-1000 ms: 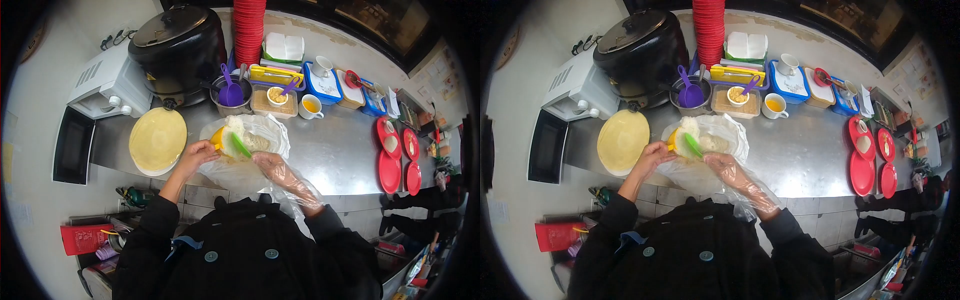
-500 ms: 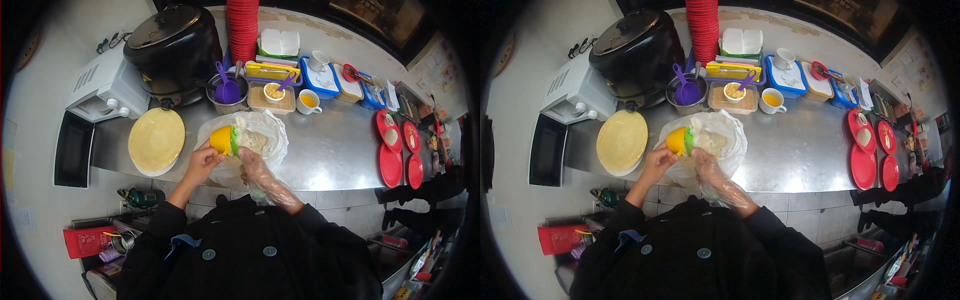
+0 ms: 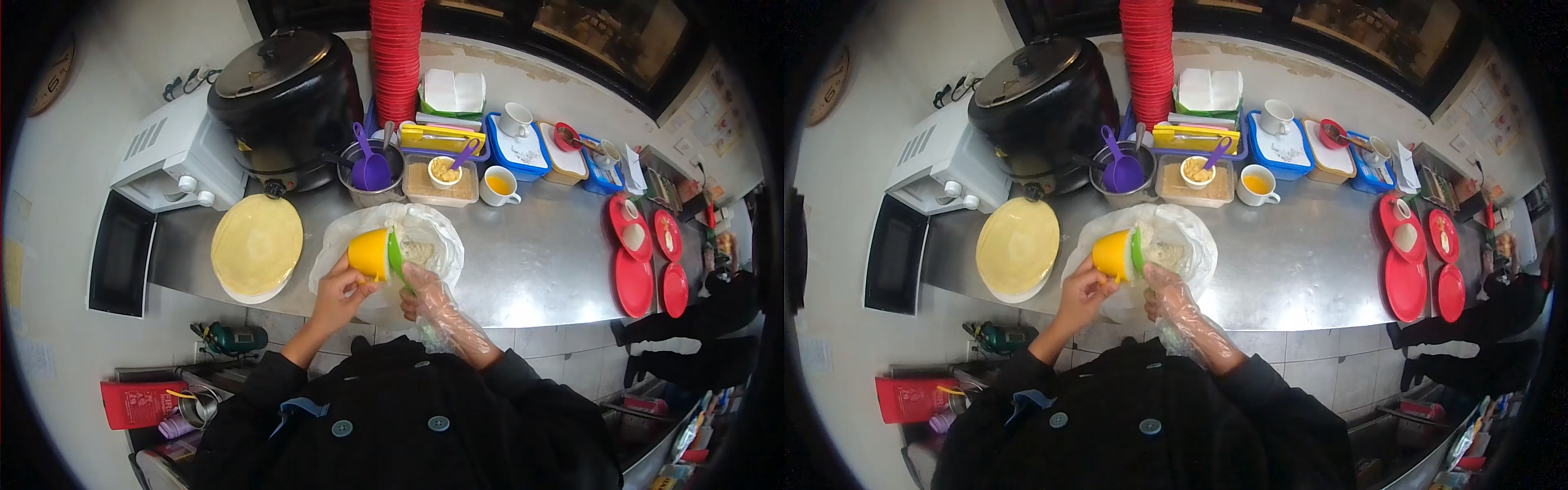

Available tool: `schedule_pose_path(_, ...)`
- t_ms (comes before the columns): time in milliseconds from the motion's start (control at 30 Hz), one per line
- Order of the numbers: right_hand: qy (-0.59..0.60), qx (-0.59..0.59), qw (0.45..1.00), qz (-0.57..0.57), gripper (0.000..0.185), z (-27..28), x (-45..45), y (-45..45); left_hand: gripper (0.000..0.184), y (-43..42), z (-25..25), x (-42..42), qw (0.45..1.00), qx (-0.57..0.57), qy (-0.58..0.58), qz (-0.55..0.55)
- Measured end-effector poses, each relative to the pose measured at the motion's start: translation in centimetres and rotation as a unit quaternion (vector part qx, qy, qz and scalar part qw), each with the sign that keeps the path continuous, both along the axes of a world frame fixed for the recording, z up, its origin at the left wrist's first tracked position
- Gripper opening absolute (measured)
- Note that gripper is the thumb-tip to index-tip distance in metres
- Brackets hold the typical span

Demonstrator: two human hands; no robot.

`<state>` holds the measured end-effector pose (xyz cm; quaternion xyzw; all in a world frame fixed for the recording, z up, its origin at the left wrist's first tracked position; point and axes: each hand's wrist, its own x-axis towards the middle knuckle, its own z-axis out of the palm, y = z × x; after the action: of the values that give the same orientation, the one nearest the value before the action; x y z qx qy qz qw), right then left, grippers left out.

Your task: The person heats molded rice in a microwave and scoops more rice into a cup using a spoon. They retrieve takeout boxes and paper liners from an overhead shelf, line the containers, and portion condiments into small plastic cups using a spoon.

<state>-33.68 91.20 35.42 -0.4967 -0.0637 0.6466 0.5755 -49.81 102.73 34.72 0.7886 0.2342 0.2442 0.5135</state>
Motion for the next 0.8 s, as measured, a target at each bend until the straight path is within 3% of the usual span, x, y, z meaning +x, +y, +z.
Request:
schedule_pose_path(100, 0.042, -0.017, 0.999, 0.016, 0.030, 0.4, -0.1, -0.3, 0.018, -1.3, -0.9, 0.5, 0.997, 0.019, -0.072, 0.029)
schedule_pose_path(133, 0.047, -0.022, 0.998, 0.032, 0.031, 0.4, -0.1, -0.3, 0.016, -1.3, -0.8, 0.5, 0.996, 0.064, -0.054, 0.029)
schedule_pose_path(267, 0.096, -0.046, 0.994, 0.036, 0.031, -1.1, 1.1, -0.5, 0.016, -0.4, -2.0, 0.2, 0.999, 0.022, -0.007, 0.024)
schedule_pose_path(333, -0.051, 0.003, 0.990, 0.128, 0.034, -2.2, 2.9, -0.3, 0.018, 1.0, -2.6, -0.2, 0.992, -0.103, -0.074, 0.005)
schedule_pose_path(367, -0.055, 0.008, 0.990, 0.129, 0.034, -2.1, 3.8, 0.0, 0.018, 2.1, -2.4, -0.5, 0.992, -0.098, -0.077, 0.005)
schedule_pose_path(400, -0.325, 0.143, 0.927, 0.121, 0.036, -1.9, 4.3, 0.2, 0.018, 3.0, -2.0, -1.1, 0.960, -0.265, -0.089, 0.003)
schedule_pose_path(433, -0.563, 0.262, 0.777, 0.102, 0.038, -0.9, 4.3, 0.2, 0.020, 3.3, -1.4, -1.5, 0.898, -0.428, -0.098, 0.002)
schedule_pose_path(600, -0.642, 0.179, 0.727, 0.166, 0.035, 2.1, 3.4, 0.3, 0.019, 3.9, -0.1, -1.0, 0.874, -0.472, -0.105, -0.043)
schedule_pose_path(667, -0.669, 0.138, 0.698, 0.213, 0.033, 2.4, 3.1, 0.5, 0.020, 3.3, 0.3, -0.8, 0.898, -0.426, -0.095, -0.051)
schedule_pose_path(800, -0.672, 0.134, 0.694, 0.223, 0.033, 1.4, 2.7, 0.7, 0.020, 1.2, -0.7, -1.1, 0.917, -0.384, -0.103, 0.002)
